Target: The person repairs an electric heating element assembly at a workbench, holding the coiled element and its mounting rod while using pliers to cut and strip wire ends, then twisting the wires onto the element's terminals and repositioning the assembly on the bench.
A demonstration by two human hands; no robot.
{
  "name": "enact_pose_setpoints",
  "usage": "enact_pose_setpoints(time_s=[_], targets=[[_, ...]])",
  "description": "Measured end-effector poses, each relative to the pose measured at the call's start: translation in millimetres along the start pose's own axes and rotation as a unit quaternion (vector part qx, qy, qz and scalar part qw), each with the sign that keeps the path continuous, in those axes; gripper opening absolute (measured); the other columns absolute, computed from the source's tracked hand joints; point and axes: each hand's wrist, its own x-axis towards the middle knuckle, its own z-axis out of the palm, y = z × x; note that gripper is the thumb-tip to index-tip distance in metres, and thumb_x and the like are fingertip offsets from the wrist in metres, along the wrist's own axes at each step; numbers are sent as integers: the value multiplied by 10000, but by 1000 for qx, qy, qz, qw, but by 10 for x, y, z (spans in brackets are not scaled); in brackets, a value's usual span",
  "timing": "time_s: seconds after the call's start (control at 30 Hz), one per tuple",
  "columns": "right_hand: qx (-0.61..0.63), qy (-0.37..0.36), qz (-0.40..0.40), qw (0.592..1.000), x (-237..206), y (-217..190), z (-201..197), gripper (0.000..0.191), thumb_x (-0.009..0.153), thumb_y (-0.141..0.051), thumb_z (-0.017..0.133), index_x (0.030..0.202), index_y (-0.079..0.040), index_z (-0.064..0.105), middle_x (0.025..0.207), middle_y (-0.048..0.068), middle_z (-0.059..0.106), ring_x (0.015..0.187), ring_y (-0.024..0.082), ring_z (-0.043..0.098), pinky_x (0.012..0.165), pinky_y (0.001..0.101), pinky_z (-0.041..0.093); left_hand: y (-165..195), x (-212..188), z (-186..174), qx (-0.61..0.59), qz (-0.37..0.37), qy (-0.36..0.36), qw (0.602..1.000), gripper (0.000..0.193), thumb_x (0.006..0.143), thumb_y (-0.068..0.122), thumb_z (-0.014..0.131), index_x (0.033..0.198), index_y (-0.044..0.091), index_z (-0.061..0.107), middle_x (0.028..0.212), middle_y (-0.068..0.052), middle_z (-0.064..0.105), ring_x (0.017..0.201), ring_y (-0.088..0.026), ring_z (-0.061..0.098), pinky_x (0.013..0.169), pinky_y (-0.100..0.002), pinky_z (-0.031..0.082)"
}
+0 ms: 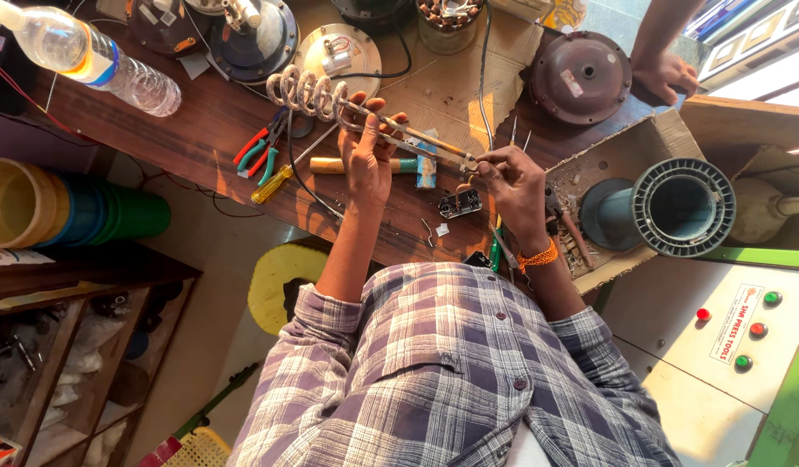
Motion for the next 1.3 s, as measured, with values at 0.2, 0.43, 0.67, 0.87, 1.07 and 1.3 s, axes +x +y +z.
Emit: enact_pose_setpoints(time_s=[0.2,0.43,0.67,0.87,1.07,1.3], targets=[[100,-4,93,991,11,52,-57,194,1078,-150,623,1059,32,688,881,14,678,655,37,576,592,186,468,36,9,-40,0,4,3,1000,393,1063,60,583,1430,80,445,1268,-121,628,1050,-297,733,833,-369,640],[200,-19,171,965,-2,131,-130,182,1006,-123,704,1069,47,684,866,60,688,610,58,573,541,187,448,33,-9,-68,5,-4,-1,1000,405,1062,67,582,1441,87,439,1279,-114,627,1053,-301,736,830,-370,649],[244,25,136,960,-88,222,-76,281,1025,-302,656,1005,-46,543,938,49,664,664,86,642,579,217,531,22,3,-92,10,-3,-10,1000,412,1066,62,599,1447,89,443,1273,-117,635,1050,-298,740,826,-374,653],[155,76,38,984,16,11,-222,214,1045,-209,663,1083,-31,550,1049,68,630,747,94,618,659,246,541,58,24,-69,27,-5,-7,1000,415,1063,47,604,1443,92,442,1275,-103,639,1026,-292,743,827,-359,649],[-195,-94,-184,959,-3,-478,-325,218,936,66,680,1091,-80,726,1315,94,593,1101,195,644,873,318,578,89,58,-48,14,-9,-9,1000,416,1063,43,599,1448,84,447,1272,-115,642,1018,-292,745,811,-355,647],[-317,-116,-268,902,156,-514,-287,214,843,-51,783,1052,-97,772,1046,54,712,932,236,657,834,362,556,82,57,15,3,-13,-20,1000,426,1058,42,598,1450,92,439,1279,-121,638,1013,-285,743,801,-345,644]])
